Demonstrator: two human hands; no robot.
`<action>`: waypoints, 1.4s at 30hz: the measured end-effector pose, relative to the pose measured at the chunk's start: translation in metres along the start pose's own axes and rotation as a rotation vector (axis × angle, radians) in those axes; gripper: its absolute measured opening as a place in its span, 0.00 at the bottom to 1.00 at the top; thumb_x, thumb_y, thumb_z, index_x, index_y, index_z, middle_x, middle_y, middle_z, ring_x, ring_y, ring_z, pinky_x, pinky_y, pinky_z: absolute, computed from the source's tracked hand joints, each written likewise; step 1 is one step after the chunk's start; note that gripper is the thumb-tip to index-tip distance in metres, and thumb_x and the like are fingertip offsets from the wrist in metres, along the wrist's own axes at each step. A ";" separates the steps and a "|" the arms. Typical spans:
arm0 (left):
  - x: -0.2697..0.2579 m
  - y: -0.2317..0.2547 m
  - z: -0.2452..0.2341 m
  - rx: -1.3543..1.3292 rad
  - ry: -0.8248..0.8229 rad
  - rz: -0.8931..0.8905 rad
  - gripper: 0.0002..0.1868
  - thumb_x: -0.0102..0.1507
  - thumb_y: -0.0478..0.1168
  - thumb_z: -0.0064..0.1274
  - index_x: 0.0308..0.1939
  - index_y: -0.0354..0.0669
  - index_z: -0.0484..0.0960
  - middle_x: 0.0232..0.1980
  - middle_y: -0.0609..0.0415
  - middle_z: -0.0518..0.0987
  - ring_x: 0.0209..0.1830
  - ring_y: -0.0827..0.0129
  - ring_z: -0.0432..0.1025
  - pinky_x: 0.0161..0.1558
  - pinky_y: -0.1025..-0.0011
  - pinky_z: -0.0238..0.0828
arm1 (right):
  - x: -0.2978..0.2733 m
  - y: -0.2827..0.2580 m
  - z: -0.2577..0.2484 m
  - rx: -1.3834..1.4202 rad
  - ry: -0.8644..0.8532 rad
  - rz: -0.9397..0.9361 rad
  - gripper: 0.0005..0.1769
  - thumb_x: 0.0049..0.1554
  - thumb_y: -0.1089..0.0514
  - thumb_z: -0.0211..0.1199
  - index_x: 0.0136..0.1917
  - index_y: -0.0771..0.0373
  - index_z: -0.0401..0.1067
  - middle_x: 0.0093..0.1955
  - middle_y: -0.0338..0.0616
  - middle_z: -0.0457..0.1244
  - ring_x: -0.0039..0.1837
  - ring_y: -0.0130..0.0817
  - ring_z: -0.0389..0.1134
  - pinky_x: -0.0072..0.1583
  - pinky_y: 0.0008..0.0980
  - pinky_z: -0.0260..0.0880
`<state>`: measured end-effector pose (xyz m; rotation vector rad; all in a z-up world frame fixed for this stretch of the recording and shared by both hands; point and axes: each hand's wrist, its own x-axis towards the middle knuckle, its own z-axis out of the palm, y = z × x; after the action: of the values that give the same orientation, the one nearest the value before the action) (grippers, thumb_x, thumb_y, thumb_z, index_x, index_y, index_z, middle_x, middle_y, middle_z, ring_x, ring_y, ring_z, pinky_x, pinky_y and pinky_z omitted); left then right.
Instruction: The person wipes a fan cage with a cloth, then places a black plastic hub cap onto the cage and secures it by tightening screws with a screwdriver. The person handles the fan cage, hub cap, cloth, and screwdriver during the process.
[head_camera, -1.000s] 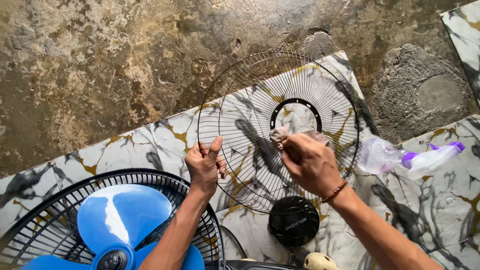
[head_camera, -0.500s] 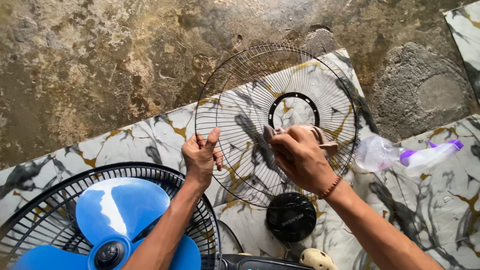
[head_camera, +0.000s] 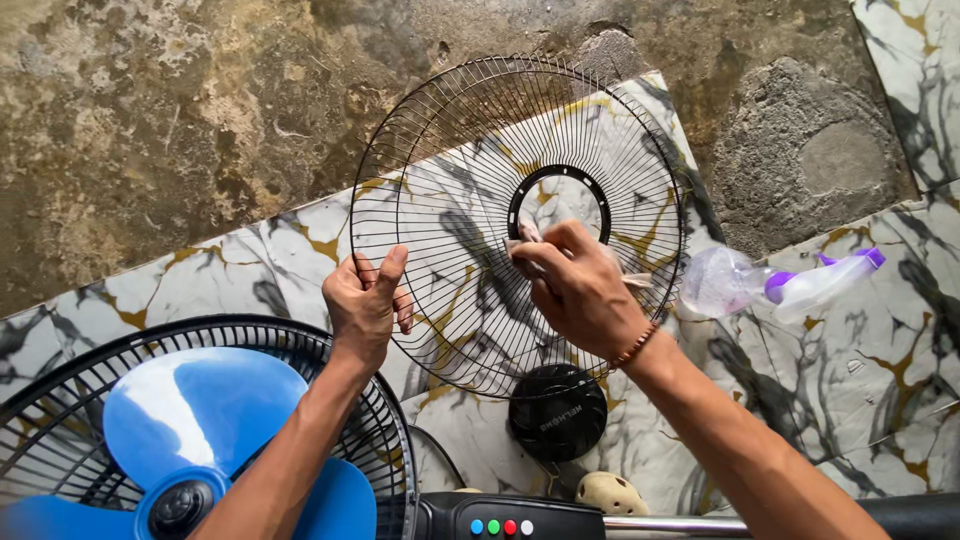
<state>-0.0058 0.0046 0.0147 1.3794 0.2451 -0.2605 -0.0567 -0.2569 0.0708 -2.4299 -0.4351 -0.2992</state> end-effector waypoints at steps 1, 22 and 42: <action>0.000 0.001 0.000 0.005 0.012 0.009 0.29 0.60 0.52 0.65 0.27 0.47 0.58 0.17 0.59 0.62 0.09 0.71 0.63 0.11 0.70 0.59 | 0.004 -0.001 0.003 -0.001 0.013 0.032 0.14 0.53 0.65 0.68 0.54 0.62 0.75 0.48 0.49 0.61 0.47 0.44 0.67 0.45 0.42 0.69; 0.041 -0.029 -0.041 0.313 0.018 -0.175 0.29 0.59 0.62 0.61 0.32 0.41 0.66 0.18 0.59 0.65 0.13 0.70 0.67 0.14 0.71 0.66 | -0.035 -0.007 0.022 -0.063 0.053 -0.010 0.11 0.49 0.63 0.67 0.47 0.58 0.73 0.49 0.51 0.63 0.50 0.51 0.68 0.52 0.46 0.71; -0.001 -0.024 0.144 1.410 -0.649 0.710 0.23 0.65 0.53 0.53 0.47 0.33 0.78 0.44 0.43 0.80 0.51 0.56 0.72 0.67 0.52 0.51 | -0.057 0.050 0.009 -0.148 0.180 0.254 0.20 0.52 0.70 0.63 0.58 0.61 0.71 0.62 0.51 0.61 0.64 0.50 0.60 0.66 0.44 0.61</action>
<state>-0.0114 -0.1417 0.0173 2.5184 -1.1791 -0.2631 -0.0889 -0.3014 0.0174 -2.5387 -0.0249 -0.4470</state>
